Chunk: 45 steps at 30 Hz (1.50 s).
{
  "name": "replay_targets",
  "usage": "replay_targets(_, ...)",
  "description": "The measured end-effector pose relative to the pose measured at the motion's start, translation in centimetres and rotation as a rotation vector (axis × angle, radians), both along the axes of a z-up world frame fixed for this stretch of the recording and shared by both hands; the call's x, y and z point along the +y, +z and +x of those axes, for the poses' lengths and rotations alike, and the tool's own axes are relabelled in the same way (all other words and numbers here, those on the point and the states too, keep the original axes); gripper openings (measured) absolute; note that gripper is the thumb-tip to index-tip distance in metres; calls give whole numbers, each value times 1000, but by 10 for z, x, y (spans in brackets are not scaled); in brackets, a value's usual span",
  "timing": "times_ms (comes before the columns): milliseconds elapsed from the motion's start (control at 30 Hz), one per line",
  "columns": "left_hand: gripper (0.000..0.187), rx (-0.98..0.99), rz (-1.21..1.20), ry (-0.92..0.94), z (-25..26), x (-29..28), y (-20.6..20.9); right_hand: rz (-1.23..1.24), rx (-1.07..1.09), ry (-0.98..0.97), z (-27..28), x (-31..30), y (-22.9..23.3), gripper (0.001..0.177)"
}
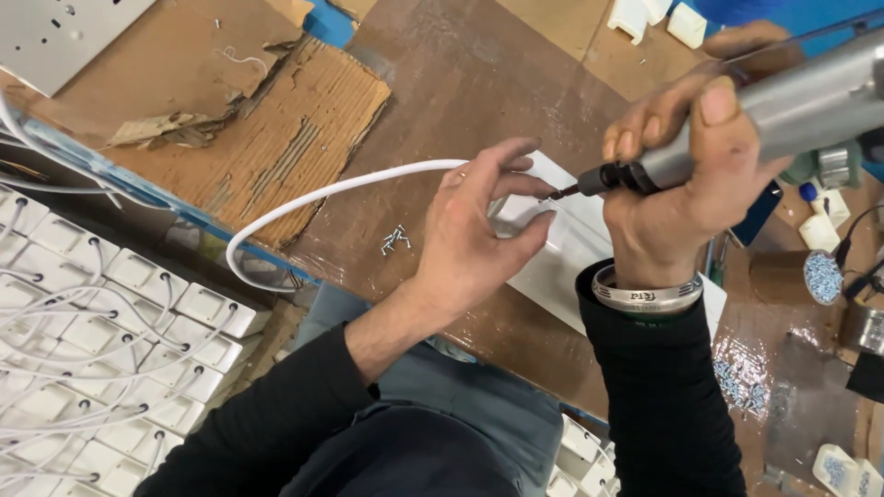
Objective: Assembling electronic components and securing screws into white boxes using manual and pneumatic tools.
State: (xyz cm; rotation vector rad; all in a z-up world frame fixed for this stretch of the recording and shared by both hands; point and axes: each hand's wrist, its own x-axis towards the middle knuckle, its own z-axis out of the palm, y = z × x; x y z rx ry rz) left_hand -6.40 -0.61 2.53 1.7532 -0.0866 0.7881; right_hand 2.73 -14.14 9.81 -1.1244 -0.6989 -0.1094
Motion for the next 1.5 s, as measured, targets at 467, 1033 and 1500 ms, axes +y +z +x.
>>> replay_targets(467,61,67,-193,-36,5,-7,1,-49,-24,67,-5,-2,-7,41)
replay_targets(1033,69,53,-256,-59,5,-8,-4,-45,44,290,9,1,-3,37)
replay_targets(1500,73,79,-256,-91,2,-4,-3,-126,10,269,1,2,-1,32)
